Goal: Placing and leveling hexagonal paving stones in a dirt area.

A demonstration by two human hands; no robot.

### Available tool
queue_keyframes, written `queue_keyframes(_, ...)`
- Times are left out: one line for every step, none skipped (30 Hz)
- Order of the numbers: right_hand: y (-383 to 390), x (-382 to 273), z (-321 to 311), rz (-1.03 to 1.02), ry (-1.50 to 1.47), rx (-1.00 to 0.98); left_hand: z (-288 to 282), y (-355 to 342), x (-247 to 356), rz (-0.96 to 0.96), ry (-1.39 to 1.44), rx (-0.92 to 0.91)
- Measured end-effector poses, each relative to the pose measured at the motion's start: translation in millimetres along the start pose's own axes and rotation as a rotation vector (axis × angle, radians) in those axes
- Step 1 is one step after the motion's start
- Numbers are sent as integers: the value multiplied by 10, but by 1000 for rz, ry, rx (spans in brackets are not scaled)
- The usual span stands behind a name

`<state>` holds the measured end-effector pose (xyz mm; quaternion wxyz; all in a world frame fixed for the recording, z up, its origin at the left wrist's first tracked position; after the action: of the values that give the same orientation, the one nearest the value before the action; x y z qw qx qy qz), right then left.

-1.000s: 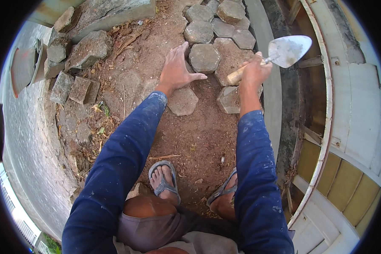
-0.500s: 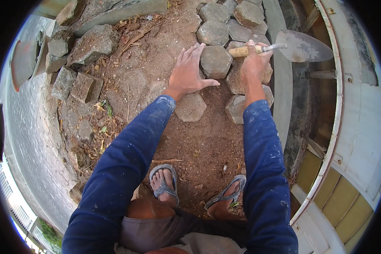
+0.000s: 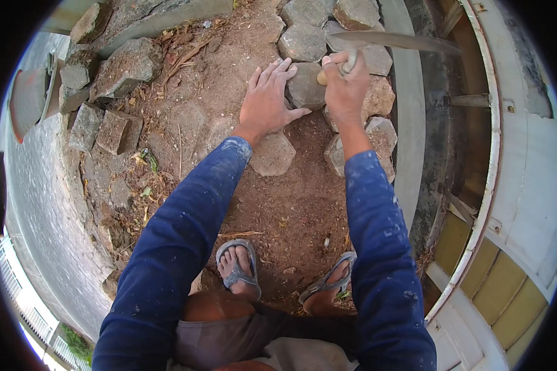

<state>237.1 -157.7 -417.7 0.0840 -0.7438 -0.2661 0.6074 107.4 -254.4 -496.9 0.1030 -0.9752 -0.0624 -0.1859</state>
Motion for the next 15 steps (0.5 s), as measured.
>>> queue_keyframes(-61,-48,79,-1,-4,-2,27,21,-19,8,-35,-15)
queue_keyframes(-128,17,178,112,-130,-10,37,38,-47,5,-37,-13)
queue_keyframes(-120,42,271,239,-251,-19,55,114,-73,-5,-21,-16)
queue_keyframes(-190,-95,286,194,-326,32,15,104,-127,-16,-18,-3)
queue_keyframes(-272,-202,324,189,-336,27,-9,78,-165,-22,-27,3)
queue_keyframes(-329,-418,272,112,-514,104,-47,91,-160,-16,0,9)
queue_keyframes(-341,-557,177,27,-684,189,-64,95,-142,-3,33,18)
queue_keyframes(-278,-510,151,47,-654,235,-79,121,-160,-7,32,14)
queue_keyframes(-178,-378,122,37,-645,235,-166,99,-141,-15,183,89)
queue_keyframes(-28,-52,187,152,-426,176,-246,72,-143,-23,329,165)
queue_keyframes(52,172,226,264,-203,121,-195,44,-163,-15,335,172)
queue_keyframes(-22,123,374,321,-313,133,-215,94,-385,-50,442,283)
queue_keyframes(-51,44,396,330,-311,132,-249,173,-491,-84,571,381)
queue_keyframes(-104,-111,446,265,-384,92,-201,221,-512,-90,573,375)
queue_keyframes(-232,-262,491,183,-460,49,-249,177,-531,-102,604,421)
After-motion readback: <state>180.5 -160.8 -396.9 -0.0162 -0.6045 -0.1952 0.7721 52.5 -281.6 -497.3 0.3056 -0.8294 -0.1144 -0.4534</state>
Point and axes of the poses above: each hand's wrist, its own y-axis away from the middle knuckle, its own z-axis out of the palm, x = y × z, the point moved 10 cm from there along -y, towards the middle knuckle, and after that the axes turned 7 degrees about -y, right-handed, at the moved point
